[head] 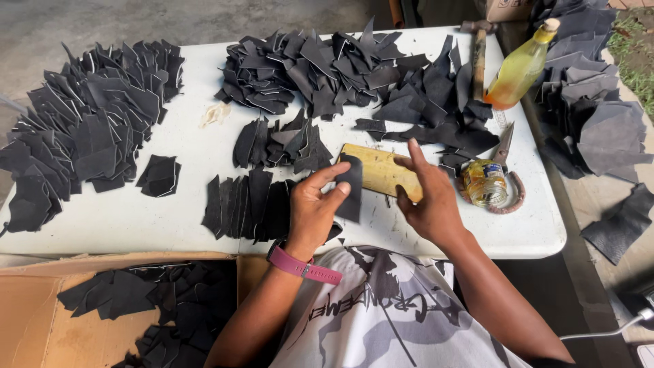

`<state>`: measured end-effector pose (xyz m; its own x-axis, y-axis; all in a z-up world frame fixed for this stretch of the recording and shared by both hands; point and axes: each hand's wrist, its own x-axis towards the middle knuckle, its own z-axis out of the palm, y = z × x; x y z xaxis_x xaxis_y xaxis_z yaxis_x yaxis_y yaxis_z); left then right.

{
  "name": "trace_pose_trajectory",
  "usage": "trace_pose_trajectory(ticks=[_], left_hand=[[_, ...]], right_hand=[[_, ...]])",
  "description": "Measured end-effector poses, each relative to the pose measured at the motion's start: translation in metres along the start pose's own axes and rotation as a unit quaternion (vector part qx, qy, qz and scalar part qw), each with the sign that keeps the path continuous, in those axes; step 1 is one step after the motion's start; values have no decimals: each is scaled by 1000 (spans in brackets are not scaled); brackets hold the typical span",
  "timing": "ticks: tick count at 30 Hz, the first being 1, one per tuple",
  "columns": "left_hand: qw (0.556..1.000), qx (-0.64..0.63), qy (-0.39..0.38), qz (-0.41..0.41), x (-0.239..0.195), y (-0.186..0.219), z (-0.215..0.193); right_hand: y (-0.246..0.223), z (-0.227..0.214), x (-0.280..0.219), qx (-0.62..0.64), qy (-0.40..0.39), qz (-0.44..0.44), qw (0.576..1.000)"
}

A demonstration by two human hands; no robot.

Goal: The person repeatedly picks up small black leather pieces from a table and rubs their edges against a rectangular wooden block. They handle the pieces one at a time, turning them over and smoothing different sides before placing them back on the table among other pieces.

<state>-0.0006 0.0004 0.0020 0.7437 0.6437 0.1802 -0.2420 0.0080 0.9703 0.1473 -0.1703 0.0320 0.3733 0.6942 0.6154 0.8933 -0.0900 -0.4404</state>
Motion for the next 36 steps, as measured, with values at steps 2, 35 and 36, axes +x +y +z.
trace_pose_trajectory(ticks=[2, 35, 36], left_hand=[[999, 23, 27, 17, -2, -4, -11], [986, 147, -52, -62, 51, 26, -37], [985, 148, -55, -65, 51, 28, -36]], right_hand=[[7, 4, -18, 79, -17, 91, 993], [44, 42, -53, 354, -61, 266, 895], [42, 40, -51, 373, -63, 256, 890]])
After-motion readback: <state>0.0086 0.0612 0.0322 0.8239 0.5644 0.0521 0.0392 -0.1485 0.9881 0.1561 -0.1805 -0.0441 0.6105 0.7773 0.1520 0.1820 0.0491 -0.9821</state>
